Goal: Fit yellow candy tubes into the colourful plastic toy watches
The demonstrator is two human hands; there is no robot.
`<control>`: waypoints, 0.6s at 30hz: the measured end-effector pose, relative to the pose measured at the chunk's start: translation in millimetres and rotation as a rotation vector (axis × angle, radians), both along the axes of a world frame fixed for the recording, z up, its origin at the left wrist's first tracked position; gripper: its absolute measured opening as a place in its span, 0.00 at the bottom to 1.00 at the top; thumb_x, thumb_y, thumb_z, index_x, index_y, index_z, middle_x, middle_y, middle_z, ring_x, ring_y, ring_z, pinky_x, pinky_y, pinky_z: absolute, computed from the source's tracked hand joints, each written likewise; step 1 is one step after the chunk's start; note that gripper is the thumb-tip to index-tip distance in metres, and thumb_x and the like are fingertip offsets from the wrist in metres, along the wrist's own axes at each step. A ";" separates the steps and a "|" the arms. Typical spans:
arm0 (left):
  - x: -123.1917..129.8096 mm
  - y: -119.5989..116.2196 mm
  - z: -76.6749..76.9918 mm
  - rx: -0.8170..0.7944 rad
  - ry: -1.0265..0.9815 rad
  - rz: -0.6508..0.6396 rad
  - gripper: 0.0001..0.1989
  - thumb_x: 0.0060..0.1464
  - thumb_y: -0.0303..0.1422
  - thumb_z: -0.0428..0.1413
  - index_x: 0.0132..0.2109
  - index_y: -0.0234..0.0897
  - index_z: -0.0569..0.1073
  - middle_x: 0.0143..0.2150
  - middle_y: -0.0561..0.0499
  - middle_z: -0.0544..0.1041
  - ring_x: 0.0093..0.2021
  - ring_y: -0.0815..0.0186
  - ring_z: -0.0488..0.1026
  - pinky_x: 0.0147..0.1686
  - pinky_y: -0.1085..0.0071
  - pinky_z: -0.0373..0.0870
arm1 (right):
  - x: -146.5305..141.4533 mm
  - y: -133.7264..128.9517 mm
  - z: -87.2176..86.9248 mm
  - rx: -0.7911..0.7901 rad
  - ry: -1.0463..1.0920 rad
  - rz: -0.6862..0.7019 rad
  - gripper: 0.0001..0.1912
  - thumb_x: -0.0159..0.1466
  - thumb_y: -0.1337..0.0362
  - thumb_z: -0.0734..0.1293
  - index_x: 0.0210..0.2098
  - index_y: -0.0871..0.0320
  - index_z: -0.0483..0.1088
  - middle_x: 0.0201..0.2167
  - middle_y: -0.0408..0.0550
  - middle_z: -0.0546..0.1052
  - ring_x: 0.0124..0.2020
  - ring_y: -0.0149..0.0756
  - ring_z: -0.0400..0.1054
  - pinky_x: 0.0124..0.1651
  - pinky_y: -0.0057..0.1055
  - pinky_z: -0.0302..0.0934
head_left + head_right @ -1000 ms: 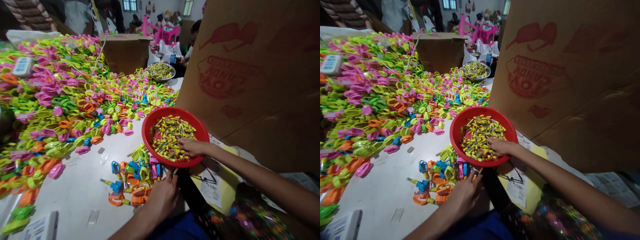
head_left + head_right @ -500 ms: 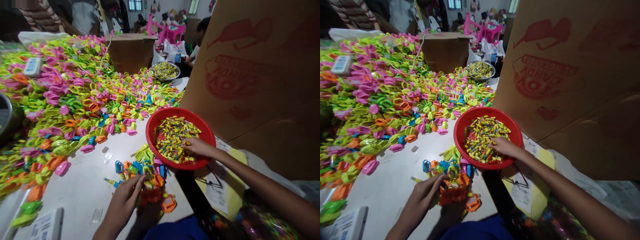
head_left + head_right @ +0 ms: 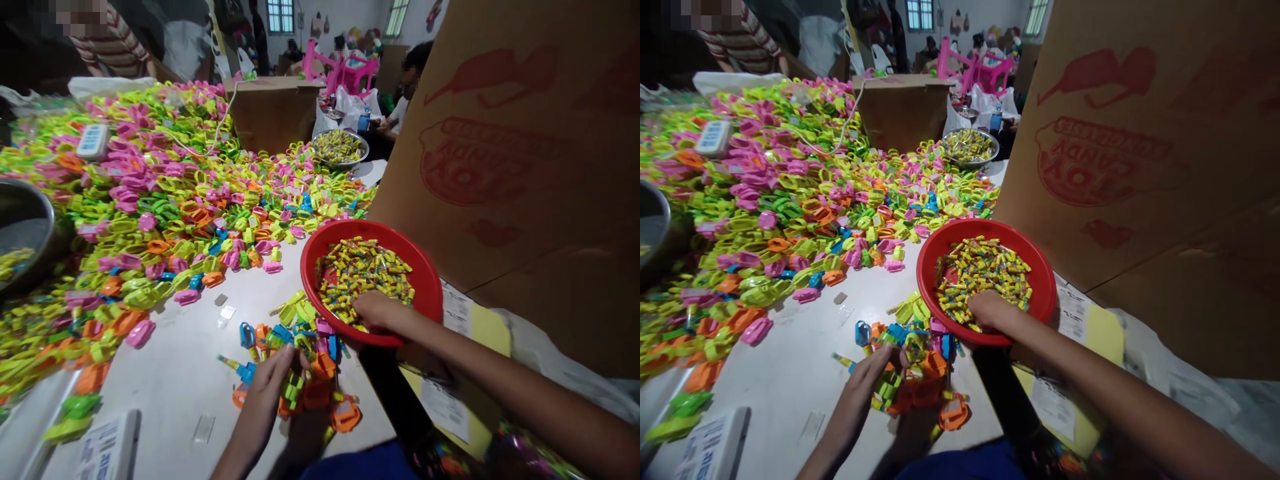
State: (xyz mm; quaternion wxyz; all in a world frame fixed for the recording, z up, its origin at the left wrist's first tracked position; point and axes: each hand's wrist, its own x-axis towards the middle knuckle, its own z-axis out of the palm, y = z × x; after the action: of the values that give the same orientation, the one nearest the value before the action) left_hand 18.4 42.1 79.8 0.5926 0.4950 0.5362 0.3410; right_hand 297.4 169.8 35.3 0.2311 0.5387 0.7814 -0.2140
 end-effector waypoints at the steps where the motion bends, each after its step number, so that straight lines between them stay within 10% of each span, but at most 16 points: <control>1: -1.0 -0.4 -1.2 0.000 -0.005 -0.002 0.34 0.62 0.67 0.51 0.32 0.41 0.79 0.35 0.48 0.80 0.41 0.55 0.76 0.48 0.63 0.71 | 2.4 1.9 0.8 -0.009 0.023 -0.016 0.14 0.73 0.59 0.73 0.55 0.59 0.77 0.55 0.52 0.80 0.53 0.45 0.78 0.56 0.49 0.75; 9: -3.5 3.6 -9.2 -0.009 -0.080 -0.022 0.30 0.64 0.62 0.54 0.33 0.39 0.78 0.27 0.51 0.76 0.33 0.60 0.74 0.38 0.66 0.69 | 30.1 -4.4 37.3 0.132 0.611 -0.388 0.18 0.75 0.54 0.70 0.57 0.58 0.75 0.58 0.56 0.80 0.59 0.50 0.75 0.66 0.56 0.67; 18: 37.5 6.6 13.5 0.077 -0.228 -0.124 0.22 0.67 0.51 0.60 0.59 0.44 0.76 0.45 0.50 0.79 0.48 0.61 0.76 0.51 0.68 0.71 | -40.0 -117.1 43.2 -0.051 1.383 -0.948 0.45 0.65 0.34 0.72 0.71 0.51 0.65 0.48 0.51 0.86 0.48 0.48 0.83 0.55 0.42 0.76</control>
State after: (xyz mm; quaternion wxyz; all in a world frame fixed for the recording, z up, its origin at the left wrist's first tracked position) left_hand 55.9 48.7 93.3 0.6502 0.5076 0.4205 0.3780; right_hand 257.4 52.7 78.5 -0.4027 0.5520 0.4327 -0.5881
